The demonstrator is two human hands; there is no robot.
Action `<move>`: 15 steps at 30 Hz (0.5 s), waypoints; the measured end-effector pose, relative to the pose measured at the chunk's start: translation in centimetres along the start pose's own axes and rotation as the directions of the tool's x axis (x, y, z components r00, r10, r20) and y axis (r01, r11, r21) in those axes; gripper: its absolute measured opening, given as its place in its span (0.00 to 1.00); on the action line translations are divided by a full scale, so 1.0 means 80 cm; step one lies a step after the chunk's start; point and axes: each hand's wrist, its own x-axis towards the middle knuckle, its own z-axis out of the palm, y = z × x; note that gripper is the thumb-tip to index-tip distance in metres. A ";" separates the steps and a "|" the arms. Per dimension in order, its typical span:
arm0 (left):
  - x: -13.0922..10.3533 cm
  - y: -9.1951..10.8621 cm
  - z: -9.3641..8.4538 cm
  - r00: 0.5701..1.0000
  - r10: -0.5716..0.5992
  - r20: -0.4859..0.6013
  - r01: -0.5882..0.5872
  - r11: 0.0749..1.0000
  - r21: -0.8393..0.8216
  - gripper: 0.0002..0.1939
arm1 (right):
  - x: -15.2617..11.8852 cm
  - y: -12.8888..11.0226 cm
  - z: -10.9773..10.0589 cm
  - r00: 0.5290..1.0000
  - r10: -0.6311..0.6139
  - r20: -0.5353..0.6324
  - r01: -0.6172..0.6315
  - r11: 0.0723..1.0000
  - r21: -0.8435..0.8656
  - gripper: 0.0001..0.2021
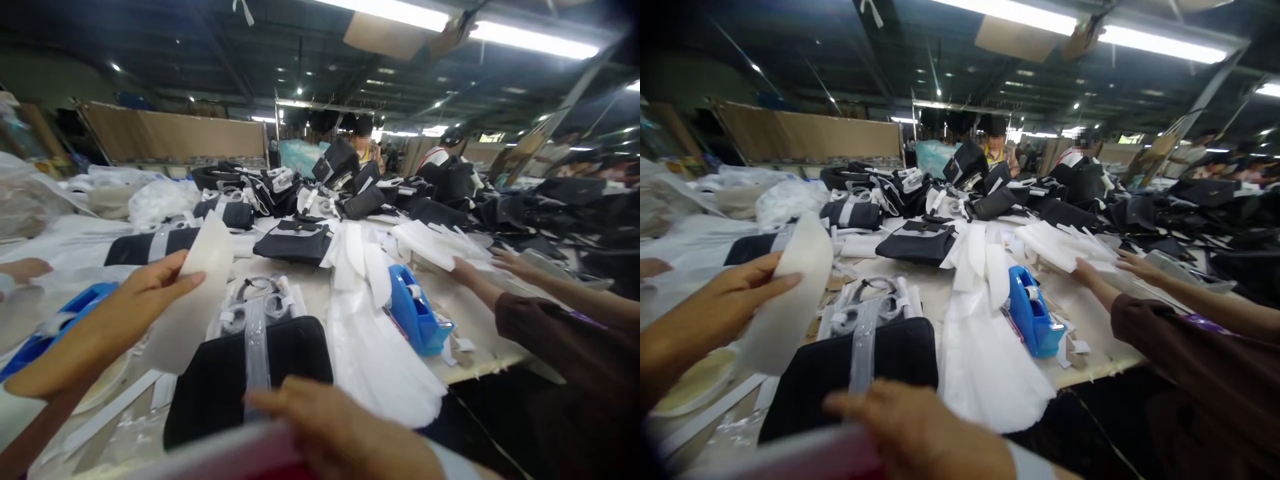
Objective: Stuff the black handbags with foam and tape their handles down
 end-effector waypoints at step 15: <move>0.077 0.016 0.110 0.992 -0.057 0.114 0.116 0.771 -0.626 0.17 | 0.066 0.115 -0.171 0.775 0.087 -0.626 -0.162 0.985 -0.064 0.20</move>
